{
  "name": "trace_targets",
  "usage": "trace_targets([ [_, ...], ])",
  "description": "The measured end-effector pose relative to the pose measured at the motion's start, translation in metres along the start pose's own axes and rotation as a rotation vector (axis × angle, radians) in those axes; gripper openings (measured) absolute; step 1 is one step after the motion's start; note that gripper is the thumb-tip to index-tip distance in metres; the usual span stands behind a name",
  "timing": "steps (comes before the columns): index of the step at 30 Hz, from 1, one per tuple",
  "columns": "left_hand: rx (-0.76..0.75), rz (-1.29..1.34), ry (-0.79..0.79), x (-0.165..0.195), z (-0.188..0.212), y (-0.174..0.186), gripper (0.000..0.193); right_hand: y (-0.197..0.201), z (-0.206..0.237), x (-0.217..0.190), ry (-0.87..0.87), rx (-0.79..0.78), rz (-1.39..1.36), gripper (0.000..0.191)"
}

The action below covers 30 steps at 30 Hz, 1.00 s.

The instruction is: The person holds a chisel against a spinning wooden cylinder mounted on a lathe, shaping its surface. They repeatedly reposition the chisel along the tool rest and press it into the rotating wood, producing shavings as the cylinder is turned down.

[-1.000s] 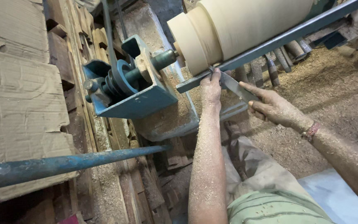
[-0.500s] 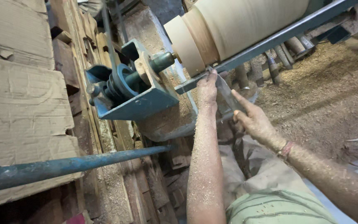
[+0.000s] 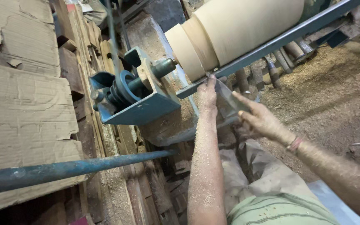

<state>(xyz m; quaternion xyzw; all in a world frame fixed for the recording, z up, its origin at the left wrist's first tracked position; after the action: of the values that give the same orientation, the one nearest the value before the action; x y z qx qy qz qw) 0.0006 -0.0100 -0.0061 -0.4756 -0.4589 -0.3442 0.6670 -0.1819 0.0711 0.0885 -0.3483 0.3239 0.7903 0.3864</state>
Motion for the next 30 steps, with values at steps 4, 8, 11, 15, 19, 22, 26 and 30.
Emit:
trace_targets([
  [4, 0.043, 0.017, 0.025, -0.005, 0.003, -0.01, 0.035, 0.032, -0.003, -0.005, 0.09, -0.067, 0.095, 0.071],
  [8, -0.016, -0.001, 0.016, -0.008, 0.003, -0.01, 0.035, 0.011, 0.005, 0.005, 0.011, 0.027, 0.018, 0.072],
  [11, -0.013, -0.098, 0.037, -0.01, 0.0, -0.004, 0.036, -0.019, 0.004, 0.01, 0.053, 0.094, -0.11, 0.071],
  [15, -0.025, -0.104, -0.014, -0.01, -0.002, -0.002, 0.032, -0.044, 0.009, 0.011, 0.021, 0.149, -0.231, 0.07],
  [19, -0.025, -0.059, 0.044, -0.009, -0.005, -0.002, 0.032, -0.061, 0.012, 0.003, 0.023, 0.192, -0.346, 0.069],
  [22, -0.014, -0.059, 0.062, -0.007, -0.006, -0.002, 0.03, -0.068, 0.011, 0.001, -0.001, 0.242, -0.347, 0.07],
  [26, 0.018, -0.068, 0.069, -0.007, -0.007, -0.004, 0.026, -0.08, 0.008, 0.001, 0.054, 0.317, -0.251, 0.072],
  [30, -0.004, -0.024, 0.027, -0.007, -0.007, -0.006, 0.027, -0.096, 0.004, 0.001, 0.099, 0.334, -0.365, 0.073],
])
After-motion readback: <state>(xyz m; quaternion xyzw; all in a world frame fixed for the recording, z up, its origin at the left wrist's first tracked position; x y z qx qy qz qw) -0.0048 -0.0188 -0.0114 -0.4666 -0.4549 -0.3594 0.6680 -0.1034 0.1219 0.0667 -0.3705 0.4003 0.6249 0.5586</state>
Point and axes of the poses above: each hand's wrist, its own z-axis away from the middle knuckle, its own y-axis out of the back of the hand, x = y × z, the point moved 1 cm from there along -z, towards the middle knuckle, and after that the axes turned 8 degrees about -y, right-handed, at the moved point
